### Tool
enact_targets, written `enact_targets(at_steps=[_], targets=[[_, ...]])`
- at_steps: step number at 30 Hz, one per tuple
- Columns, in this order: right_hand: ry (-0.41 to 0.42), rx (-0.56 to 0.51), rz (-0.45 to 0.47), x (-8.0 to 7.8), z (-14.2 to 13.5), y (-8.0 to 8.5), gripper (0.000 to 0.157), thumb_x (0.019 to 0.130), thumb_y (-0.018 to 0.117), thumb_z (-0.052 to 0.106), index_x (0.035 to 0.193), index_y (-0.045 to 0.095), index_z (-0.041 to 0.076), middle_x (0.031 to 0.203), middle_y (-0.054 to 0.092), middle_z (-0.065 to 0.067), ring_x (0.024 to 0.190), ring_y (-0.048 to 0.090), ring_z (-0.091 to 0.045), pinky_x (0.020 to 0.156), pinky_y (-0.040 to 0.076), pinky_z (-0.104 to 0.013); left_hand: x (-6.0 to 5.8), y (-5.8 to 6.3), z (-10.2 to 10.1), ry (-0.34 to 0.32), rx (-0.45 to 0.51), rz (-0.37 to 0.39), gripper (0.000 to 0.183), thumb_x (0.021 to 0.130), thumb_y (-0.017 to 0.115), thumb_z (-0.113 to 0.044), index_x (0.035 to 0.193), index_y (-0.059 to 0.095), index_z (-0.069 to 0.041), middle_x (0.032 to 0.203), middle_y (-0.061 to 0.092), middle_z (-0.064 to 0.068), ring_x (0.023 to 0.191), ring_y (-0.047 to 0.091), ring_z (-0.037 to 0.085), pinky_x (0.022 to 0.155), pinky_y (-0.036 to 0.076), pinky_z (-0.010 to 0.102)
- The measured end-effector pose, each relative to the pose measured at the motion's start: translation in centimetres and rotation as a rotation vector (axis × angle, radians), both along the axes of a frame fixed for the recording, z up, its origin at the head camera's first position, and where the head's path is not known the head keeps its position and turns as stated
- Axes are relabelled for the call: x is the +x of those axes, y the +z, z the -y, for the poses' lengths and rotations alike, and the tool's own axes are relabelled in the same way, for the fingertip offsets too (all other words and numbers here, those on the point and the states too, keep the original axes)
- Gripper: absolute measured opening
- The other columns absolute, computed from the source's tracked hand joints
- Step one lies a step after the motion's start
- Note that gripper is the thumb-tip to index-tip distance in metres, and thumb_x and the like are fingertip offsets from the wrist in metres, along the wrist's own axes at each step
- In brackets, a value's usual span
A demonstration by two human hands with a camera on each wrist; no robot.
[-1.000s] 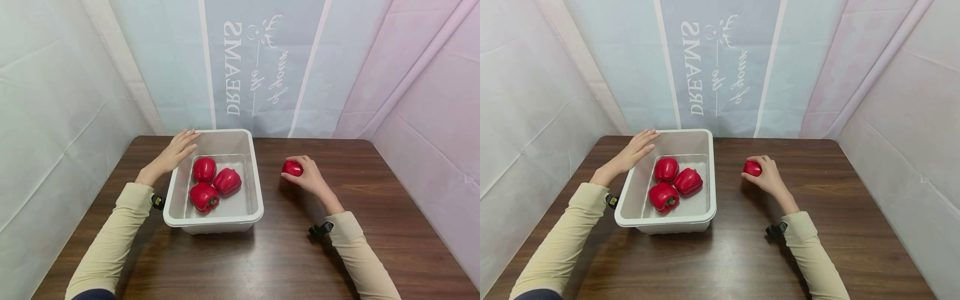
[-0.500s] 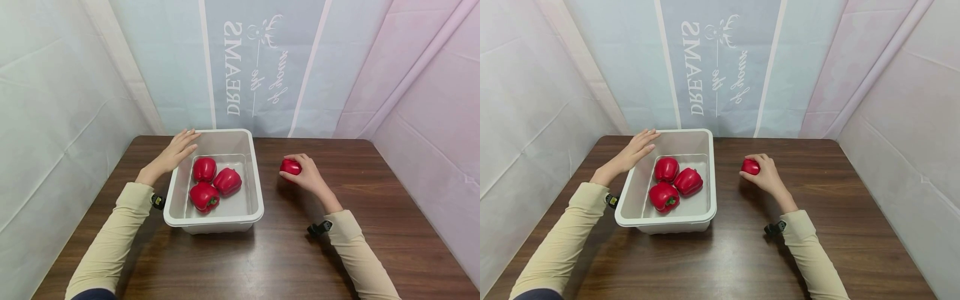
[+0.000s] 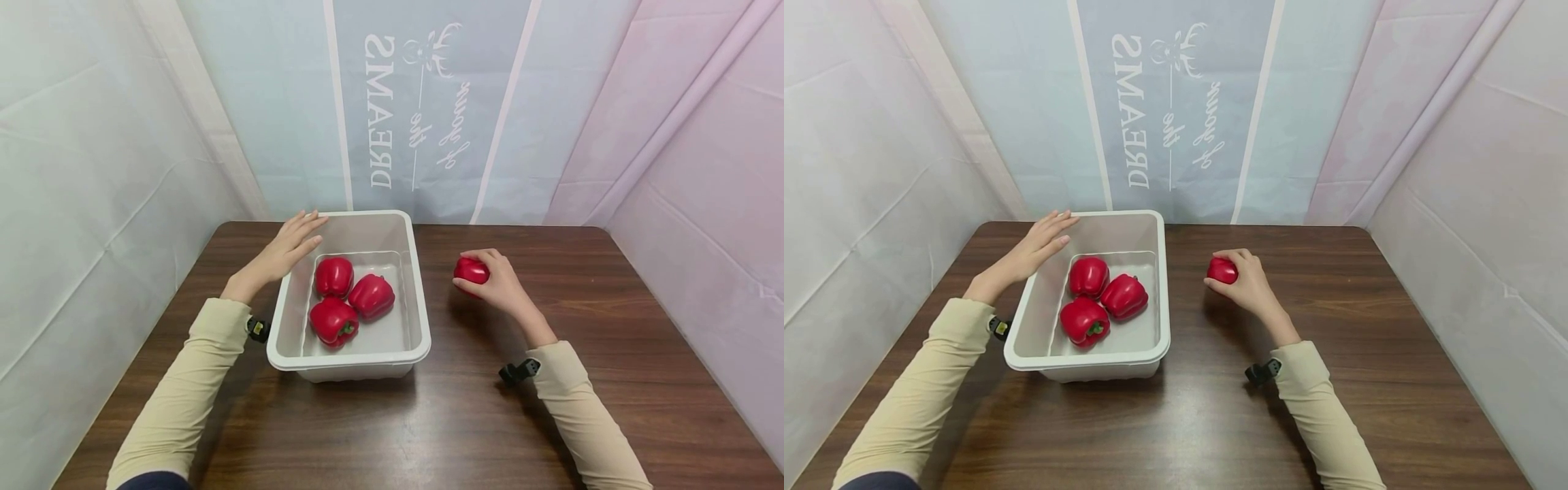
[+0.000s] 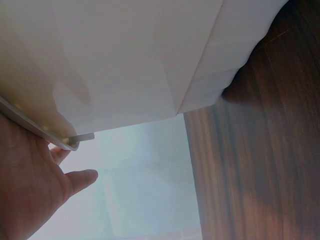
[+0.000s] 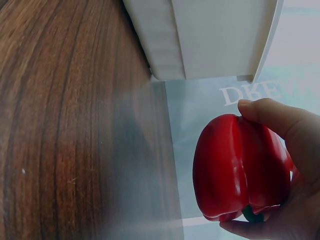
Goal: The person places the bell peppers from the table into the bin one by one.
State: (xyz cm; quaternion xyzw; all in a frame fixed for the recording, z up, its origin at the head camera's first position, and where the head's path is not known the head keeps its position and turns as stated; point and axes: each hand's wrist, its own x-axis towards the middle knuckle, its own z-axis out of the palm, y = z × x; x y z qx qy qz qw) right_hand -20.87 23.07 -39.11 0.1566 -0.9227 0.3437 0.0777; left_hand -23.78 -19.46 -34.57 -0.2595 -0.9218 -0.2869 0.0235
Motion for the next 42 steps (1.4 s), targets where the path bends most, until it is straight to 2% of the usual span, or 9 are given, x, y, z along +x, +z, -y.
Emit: enact_targets(at_steps=[20,33,42], targets=[[0.003,0.0,0.022,0.4,0.4,0.7,0.057,0.074,0.077,0.031,0.124,0.054,0.015,0.122,0.049,-0.013,0.114,0.042,-0.034,0.078,0.052,-0.051,0.2,-0.3,0.1,0.006,0.0,0.002,0.055,0.098,0.036,-0.046,0.147,0.029,-0.022,0.155,0.016,0.007,0.143,0.0,0.026,0.111,0.002,0.056],[0.014,-0.004,0.015,0.4,0.9,1.3,0.058,0.074,0.077,0.033,0.124,0.054,0.016,0.123,0.049,-0.011,0.114,0.042,-0.033,0.077,0.052,-0.051,0.3,-0.1,0.0,-0.001,0.002,0.0,0.055,0.098,0.035,-0.045,0.147,0.029,-0.02,0.155,0.015,0.01,0.143,0.0,0.028,0.111,0.001,0.057],[0.016,-0.017,-0.008,0.3,1.2,1.6,0.055,0.075,0.076,0.034,0.123,0.055,0.017,0.121,0.05,-0.01,0.113,0.043,-0.031,0.078,0.052,-0.05,0.2,0.0,0.0,0.009,0.0,0.001,0.054,0.098,0.035,-0.045,0.146,0.029,-0.024,0.155,0.016,0.006,0.143,0.001,0.026,0.111,0.002,0.057]])
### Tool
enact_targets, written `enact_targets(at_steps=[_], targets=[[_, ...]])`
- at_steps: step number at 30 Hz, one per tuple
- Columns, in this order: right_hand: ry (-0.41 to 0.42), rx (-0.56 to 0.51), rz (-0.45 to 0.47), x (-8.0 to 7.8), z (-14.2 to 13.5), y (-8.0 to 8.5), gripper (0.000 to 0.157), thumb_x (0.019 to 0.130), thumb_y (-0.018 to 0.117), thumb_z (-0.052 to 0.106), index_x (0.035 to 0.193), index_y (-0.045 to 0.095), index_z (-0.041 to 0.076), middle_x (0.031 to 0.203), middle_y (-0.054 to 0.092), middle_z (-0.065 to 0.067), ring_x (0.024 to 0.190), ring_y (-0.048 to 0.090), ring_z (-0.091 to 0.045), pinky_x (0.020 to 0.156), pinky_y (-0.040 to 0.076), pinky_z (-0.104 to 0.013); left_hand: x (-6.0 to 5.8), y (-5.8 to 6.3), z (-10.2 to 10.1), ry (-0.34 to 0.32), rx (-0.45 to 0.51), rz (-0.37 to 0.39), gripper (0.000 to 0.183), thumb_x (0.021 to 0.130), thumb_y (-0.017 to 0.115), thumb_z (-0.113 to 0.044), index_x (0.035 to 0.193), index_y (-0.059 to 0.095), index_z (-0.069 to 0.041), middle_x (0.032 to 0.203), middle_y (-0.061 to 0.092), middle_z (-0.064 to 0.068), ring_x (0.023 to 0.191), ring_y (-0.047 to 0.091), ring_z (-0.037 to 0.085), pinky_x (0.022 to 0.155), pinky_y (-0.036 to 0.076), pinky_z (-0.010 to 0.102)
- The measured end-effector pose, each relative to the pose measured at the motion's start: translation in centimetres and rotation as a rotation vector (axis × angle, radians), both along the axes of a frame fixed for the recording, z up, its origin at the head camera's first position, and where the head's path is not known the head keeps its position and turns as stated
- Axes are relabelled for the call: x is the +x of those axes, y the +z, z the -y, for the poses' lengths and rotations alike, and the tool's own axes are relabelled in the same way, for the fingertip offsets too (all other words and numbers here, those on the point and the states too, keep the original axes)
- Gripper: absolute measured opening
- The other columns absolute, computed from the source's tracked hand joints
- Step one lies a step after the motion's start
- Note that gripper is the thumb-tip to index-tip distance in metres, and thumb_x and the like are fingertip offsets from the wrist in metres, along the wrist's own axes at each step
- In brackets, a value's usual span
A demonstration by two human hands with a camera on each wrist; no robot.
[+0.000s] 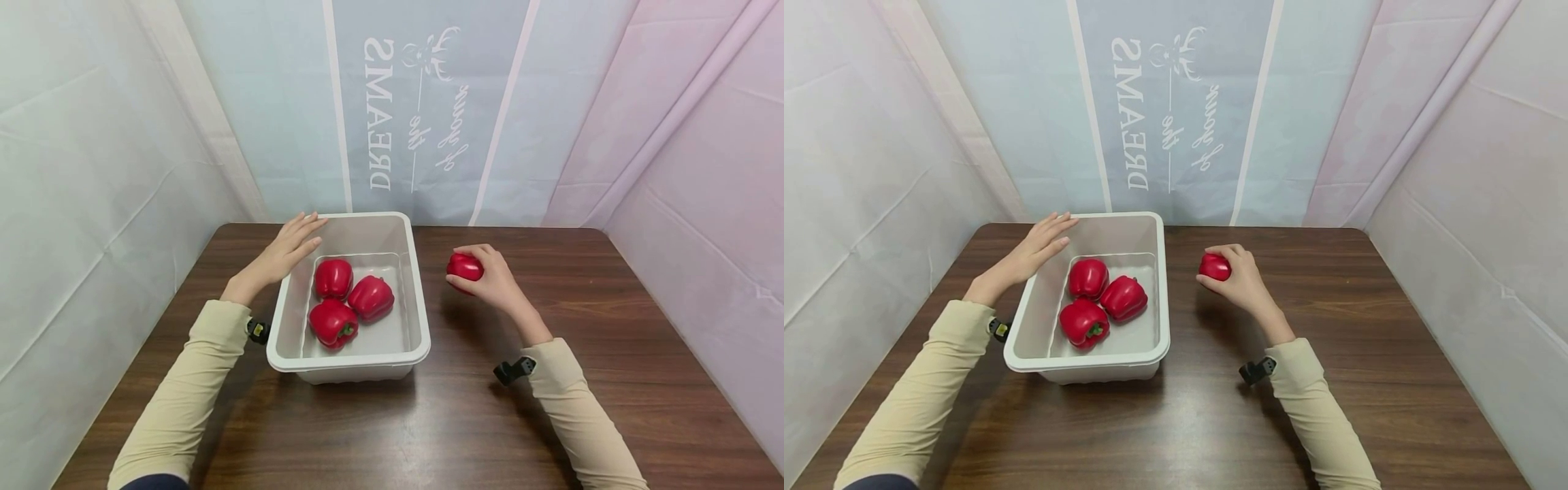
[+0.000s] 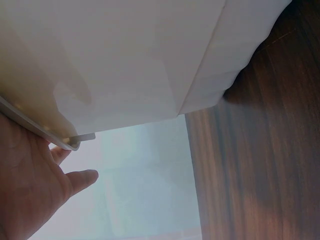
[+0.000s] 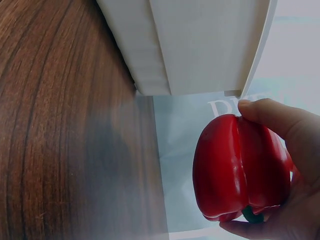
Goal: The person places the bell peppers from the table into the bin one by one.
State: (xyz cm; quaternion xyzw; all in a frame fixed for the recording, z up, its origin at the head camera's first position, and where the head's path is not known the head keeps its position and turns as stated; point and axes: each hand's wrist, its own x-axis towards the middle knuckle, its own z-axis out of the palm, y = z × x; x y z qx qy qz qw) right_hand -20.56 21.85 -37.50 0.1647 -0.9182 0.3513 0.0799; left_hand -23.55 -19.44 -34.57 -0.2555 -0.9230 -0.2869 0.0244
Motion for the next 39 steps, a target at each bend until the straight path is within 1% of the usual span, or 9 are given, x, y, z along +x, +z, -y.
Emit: enact_targets(at_steps=[7,15,23,30,33,39], targets=[[0.007,-0.004,-0.018,0.1,0.2,0.4,0.055,0.075,0.076,0.033,0.123,0.055,0.016,0.121,0.05,-0.01,0.112,0.043,-0.032,0.078,0.052,-0.05,0.0,-0.1,0.0,-0.004,0.003,-0.007,0.054,0.098,0.036,-0.045,0.147,0.029,-0.022,0.154,0.017,0.01,0.143,0.002,0.03,0.111,0.003,0.058],[0.006,-0.013,-0.021,0.2,0.4,0.5,0.056,0.074,0.077,0.032,0.123,0.056,0.016,0.122,0.05,-0.01,0.112,0.043,-0.032,0.078,0.052,-0.05,-0.1,-0.2,0.1,-0.001,0.006,-0.008,0.054,0.098,0.035,-0.045,0.147,0.029,-0.022,0.154,0.017,0.009,0.143,0.001,0.026,0.111,0.003,0.057],[0.007,-0.018,-0.03,0.2,0.7,0.8,0.056,0.073,0.077,0.031,0.123,0.056,0.017,0.121,0.05,-0.009,0.112,0.044,-0.031,0.078,0.052,-0.049,-0.1,-0.1,0.0,-0.004,-0.001,-0.005,0.055,0.098,0.035,-0.045,0.147,0.029,-0.02,0.154,0.017,0.011,0.143,0.001,0.03,0.111,0.003,0.057],[0.018,-0.025,-0.037,0.0,0.8,1.0,0.055,0.074,0.077,0.032,0.122,0.056,0.017,0.121,0.051,-0.008,0.112,0.044,-0.03,0.078,0.051,-0.049,-0.3,0.0,0.0,-0.002,0.001,-0.004,0.054,0.098,0.036,-0.043,0.147,0.029,-0.021,0.154,0.017,0.011,0.143,0.001,0.03,0.111,0.003,0.057],[0.021,-0.029,-0.029,0.1,0.9,1.1,0.056,0.073,0.077,0.033,0.123,0.055,0.018,0.122,0.05,-0.008,0.113,0.043,-0.03,0.078,0.052,-0.049,-0.3,-0.1,0.1,-0.003,0.002,-0.006,0.054,0.098,0.036,-0.043,0.146,0.029,-0.02,0.154,0.018,0.012,0.143,0.001,0.03,0.111,0.003,0.057],[0.031,-0.035,-0.023,0.2,1.0,1.3,0.056,0.074,0.077,0.033,0.124,0.055,0.018,0.123,0.05,-0.008,0.114,0.043,-0.03,0.078,0.052,-0.05,-0.3,-0.2,0.1,-0.004,0.002,-0.004,0.054,0.098,0.036,-0.044,0.146,0.03,-0.02,0.154,0.017,0.01,0.143,0.002,0.03,0.112,0.002,0.056]])
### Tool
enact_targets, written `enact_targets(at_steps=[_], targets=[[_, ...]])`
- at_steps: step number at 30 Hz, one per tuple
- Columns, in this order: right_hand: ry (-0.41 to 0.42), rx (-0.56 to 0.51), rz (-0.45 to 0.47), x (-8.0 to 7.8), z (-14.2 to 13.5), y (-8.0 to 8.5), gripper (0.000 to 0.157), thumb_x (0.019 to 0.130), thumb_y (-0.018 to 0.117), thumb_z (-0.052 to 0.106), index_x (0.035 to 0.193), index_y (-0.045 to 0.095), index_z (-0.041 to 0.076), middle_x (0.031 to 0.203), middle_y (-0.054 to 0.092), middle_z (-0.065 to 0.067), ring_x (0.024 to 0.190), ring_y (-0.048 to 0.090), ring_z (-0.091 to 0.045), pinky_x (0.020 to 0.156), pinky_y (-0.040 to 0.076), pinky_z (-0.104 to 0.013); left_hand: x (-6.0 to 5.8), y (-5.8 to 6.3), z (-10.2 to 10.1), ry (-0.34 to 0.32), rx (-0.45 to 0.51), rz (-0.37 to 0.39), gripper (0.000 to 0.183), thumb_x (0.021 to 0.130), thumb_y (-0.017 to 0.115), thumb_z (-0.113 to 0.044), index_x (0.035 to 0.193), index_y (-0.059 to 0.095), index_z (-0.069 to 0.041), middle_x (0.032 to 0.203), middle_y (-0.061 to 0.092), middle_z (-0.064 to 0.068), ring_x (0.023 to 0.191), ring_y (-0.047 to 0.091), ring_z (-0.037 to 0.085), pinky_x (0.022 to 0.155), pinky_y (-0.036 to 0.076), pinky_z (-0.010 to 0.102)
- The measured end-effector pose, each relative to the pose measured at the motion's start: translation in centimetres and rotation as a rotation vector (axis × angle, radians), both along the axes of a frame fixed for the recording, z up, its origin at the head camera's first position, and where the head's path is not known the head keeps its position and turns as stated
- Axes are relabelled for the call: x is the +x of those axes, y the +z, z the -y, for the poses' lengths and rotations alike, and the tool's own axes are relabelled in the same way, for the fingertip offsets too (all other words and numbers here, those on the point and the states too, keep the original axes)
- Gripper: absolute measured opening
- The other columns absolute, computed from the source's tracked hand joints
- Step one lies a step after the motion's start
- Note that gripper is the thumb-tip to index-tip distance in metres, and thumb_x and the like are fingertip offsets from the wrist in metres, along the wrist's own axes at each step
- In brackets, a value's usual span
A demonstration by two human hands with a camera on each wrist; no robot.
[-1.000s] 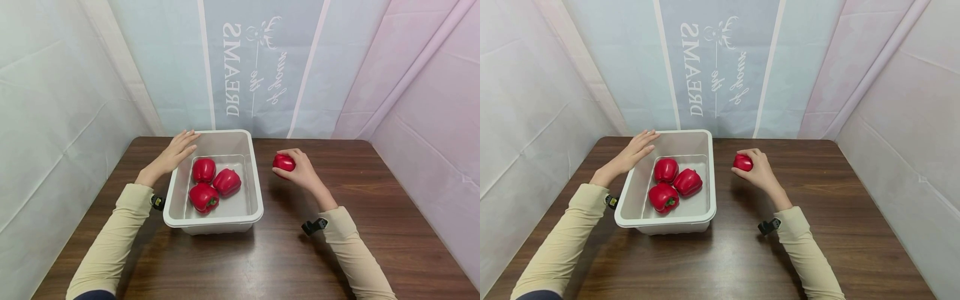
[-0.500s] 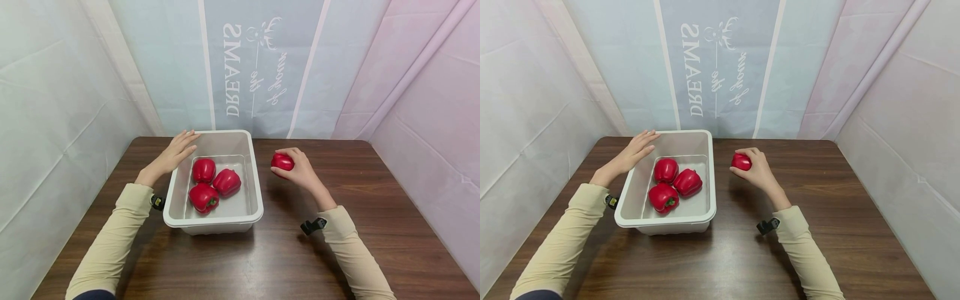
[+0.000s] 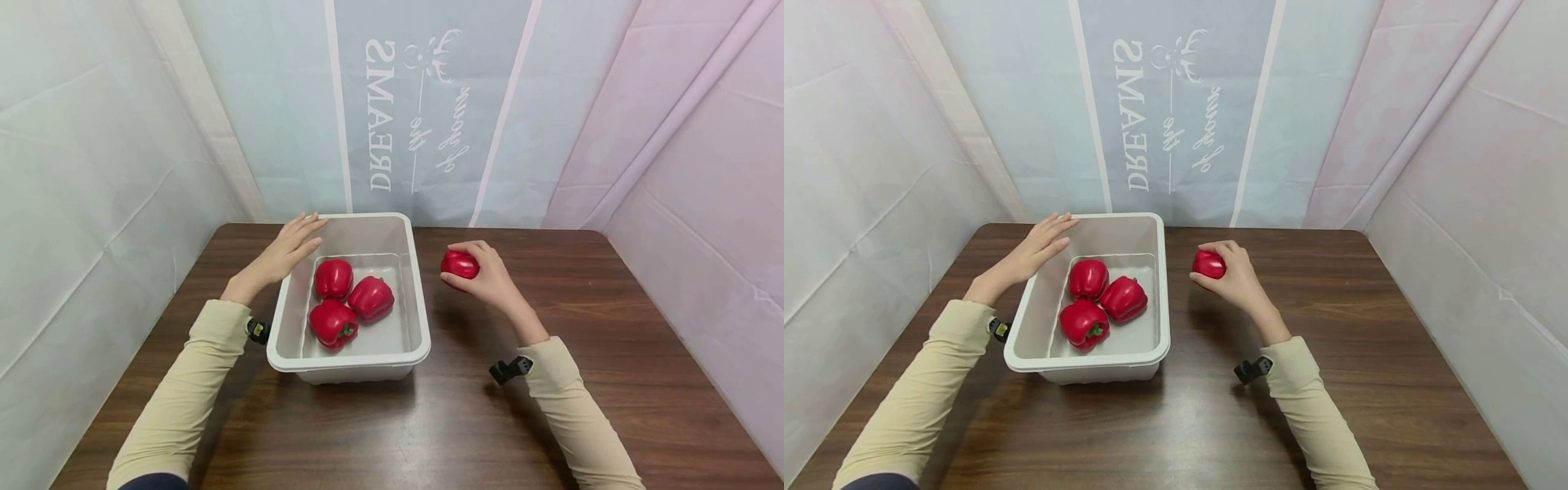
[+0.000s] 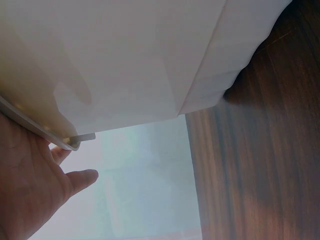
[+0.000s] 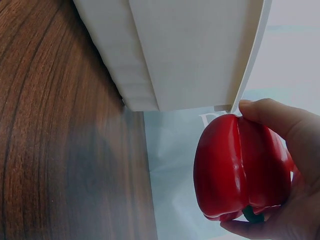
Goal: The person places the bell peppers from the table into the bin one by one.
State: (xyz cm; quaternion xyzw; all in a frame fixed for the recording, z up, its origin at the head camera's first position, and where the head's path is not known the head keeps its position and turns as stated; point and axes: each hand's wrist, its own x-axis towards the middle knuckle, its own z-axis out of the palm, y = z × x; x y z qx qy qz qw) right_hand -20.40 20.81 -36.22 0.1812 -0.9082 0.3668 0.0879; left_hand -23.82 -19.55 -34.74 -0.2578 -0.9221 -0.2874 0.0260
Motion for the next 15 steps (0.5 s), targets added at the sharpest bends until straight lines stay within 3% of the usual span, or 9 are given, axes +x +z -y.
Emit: enact_targets(at_steps=[15], targets=[[0.0,-0.01,-0.012,0.13,0.22,0.56,0.055,0.074,0.077,0.033,0.123,0.056,0.017,0.122,0.05,-0.007,0.113,0.043,-0.028,0.079,0.052,-0.049,-0.01,0.11,-0.09,0.002,-0.001,-0.002,0.053,0.098,0.036,-0.042,0.146,0.03,-0.021,0.154,0.018,0.011,0.142,0.003,0.032,0.111,0.003,0.057]])
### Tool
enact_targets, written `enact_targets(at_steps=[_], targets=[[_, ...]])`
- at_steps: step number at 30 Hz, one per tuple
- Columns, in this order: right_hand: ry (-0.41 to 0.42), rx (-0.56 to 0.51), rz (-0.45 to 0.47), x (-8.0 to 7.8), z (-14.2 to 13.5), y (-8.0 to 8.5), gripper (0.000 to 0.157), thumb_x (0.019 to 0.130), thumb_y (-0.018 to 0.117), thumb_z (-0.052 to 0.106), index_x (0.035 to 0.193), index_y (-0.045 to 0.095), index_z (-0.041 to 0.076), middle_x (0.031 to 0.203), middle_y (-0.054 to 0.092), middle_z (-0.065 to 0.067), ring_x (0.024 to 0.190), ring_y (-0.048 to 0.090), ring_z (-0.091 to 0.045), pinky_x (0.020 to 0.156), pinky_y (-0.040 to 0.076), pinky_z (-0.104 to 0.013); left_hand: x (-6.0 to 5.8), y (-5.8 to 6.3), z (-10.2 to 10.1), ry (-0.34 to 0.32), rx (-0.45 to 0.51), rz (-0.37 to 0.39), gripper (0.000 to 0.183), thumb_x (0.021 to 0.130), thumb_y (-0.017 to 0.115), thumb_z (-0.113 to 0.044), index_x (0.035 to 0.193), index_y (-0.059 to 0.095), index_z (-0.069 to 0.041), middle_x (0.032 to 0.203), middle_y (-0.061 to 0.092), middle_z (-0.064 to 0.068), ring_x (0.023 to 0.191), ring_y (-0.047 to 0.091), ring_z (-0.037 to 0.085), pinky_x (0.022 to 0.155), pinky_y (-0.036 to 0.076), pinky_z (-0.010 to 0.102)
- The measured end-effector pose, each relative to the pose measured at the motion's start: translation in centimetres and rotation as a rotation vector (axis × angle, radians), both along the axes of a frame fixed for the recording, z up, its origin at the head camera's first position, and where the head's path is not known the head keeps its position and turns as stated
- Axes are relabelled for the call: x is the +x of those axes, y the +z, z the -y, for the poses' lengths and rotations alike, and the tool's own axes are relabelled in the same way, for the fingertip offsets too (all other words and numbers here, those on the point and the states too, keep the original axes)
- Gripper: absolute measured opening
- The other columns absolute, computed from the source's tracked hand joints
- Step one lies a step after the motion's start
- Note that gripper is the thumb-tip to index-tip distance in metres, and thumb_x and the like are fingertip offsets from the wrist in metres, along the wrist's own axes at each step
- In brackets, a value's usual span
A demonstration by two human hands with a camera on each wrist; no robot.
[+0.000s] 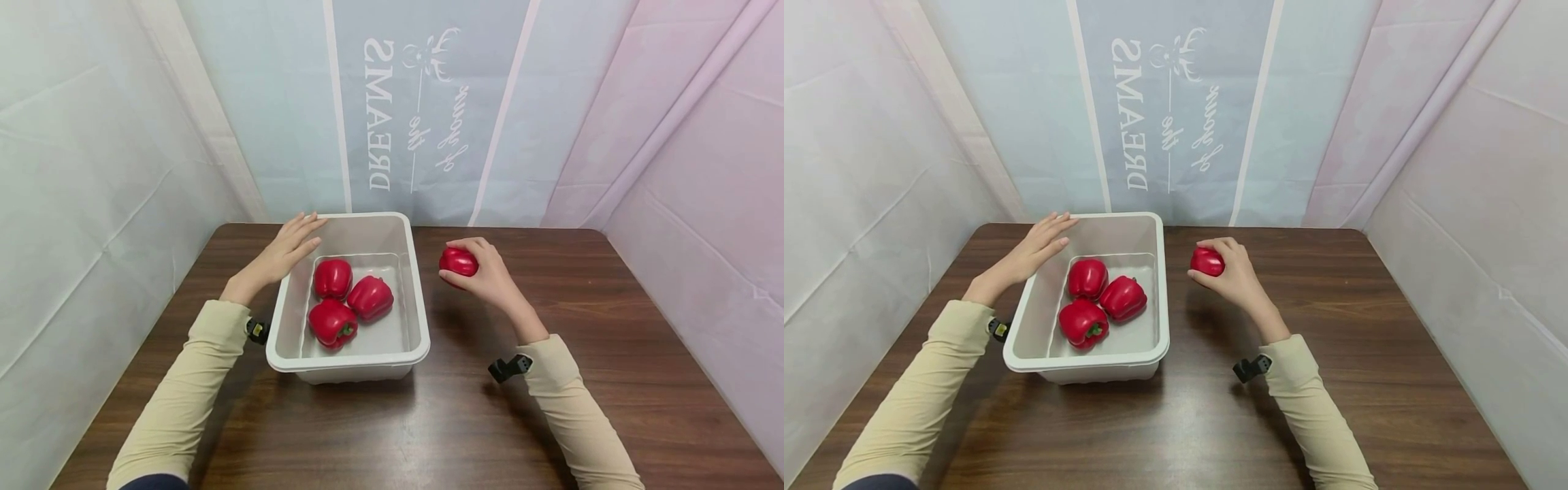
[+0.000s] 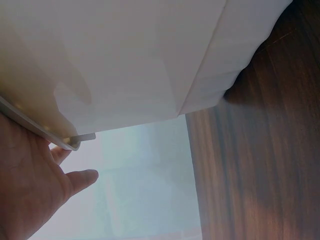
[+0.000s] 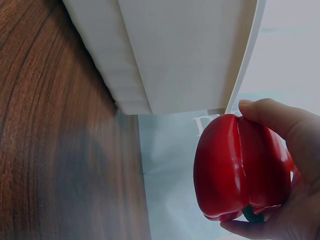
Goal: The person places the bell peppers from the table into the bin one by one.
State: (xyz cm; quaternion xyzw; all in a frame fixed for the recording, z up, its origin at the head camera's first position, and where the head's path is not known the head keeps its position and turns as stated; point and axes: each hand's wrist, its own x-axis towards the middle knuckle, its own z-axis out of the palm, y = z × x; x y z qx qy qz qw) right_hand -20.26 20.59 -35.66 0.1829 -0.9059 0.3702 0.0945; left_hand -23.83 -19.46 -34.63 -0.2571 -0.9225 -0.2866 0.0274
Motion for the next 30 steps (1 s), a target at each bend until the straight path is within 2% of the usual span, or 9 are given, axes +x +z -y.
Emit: enact_targets(at_steps=[7,30], targets=[[-0.008,-0.004,-0.035,0.12,0.17,0.31,0.053,0.074,0.077,0.033,0.121,0.058,0.017,0.119,0.052,-0.007,0.11,0.044,-0.029,0.081,0.049,-0.049,0.24,0.19,-0.14,-0.001,0.007,-0.003,0.053,0.098,0.036,-0.041,0.146,0.03,-0.02,0.154,0.018,0.009,0.143,0.002,0.028,0.112,0.003,0.055],[0.01,-0.012,-0.047,0.33,0.7,1.01,0.054,0.072,0.078,0.033,0.121,0.058,0.019,0.12,0.052,-0.002,0.111,0.044,-0.024,0.078,0.052,-0.046,0.15,0.0,0.06,-0.002,0.005,0.006,0.054,0.098,0.034,-0.045,0.147,0.028,-0.021,0.154,0.017,0.01,0.143,0.001,0.028,0.111,0.002,0.057]])
